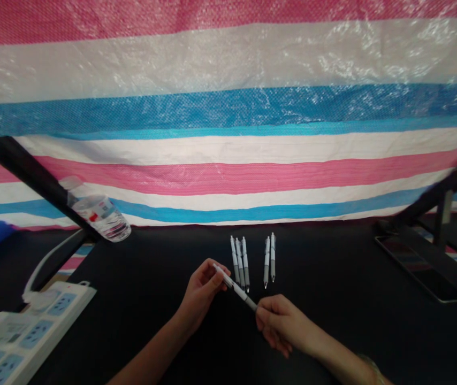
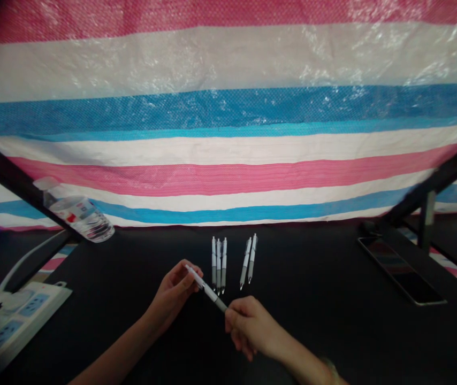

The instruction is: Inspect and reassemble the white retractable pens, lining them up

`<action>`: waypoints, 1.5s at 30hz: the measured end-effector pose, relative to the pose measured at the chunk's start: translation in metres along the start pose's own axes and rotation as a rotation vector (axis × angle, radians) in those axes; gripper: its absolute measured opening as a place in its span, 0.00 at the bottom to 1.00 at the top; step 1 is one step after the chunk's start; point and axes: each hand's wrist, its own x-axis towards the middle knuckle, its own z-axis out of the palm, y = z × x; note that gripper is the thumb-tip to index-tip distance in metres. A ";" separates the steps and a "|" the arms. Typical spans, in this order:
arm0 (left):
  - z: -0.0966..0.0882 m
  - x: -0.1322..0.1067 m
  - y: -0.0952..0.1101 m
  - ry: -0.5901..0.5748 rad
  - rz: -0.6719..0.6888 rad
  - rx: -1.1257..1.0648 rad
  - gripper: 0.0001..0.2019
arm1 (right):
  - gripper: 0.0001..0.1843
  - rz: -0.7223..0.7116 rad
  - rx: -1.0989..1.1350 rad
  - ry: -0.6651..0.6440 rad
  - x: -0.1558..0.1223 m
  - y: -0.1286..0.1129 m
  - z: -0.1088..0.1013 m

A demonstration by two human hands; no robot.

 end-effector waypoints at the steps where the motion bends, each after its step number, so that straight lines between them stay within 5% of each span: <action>1: 0.001 -0.001 -0.001 0.011 0.004 -0.006 0.12 | 0.30 -0.005 0.004 0.007 0.001 0.001 0.000; 8: 0.010 -0.008 -0.007 -0.014 0.044 0.079 0.16 | 0.32 -0.065 -0.009 0.014 0.004 0.004 0.001; 18: 0.010 -0.008 0.000 0.083 0.067 0.212 0.35 | 0.27 -0.084 0.007 -0.003 0.000 -0.003 0.001; 28: 0.011 -0.006 -0.004 0.056 0.045 0.168 0.22 | 0.23 -0.085 -0.003 -0.004 0.000 -0.003 0.000; 45: 0.012 -0.005 -0.002 0.144 0.020 0.143 0.26 | 0.22 -0.097 0.009 -0.008 -0.002 -0.004 0.001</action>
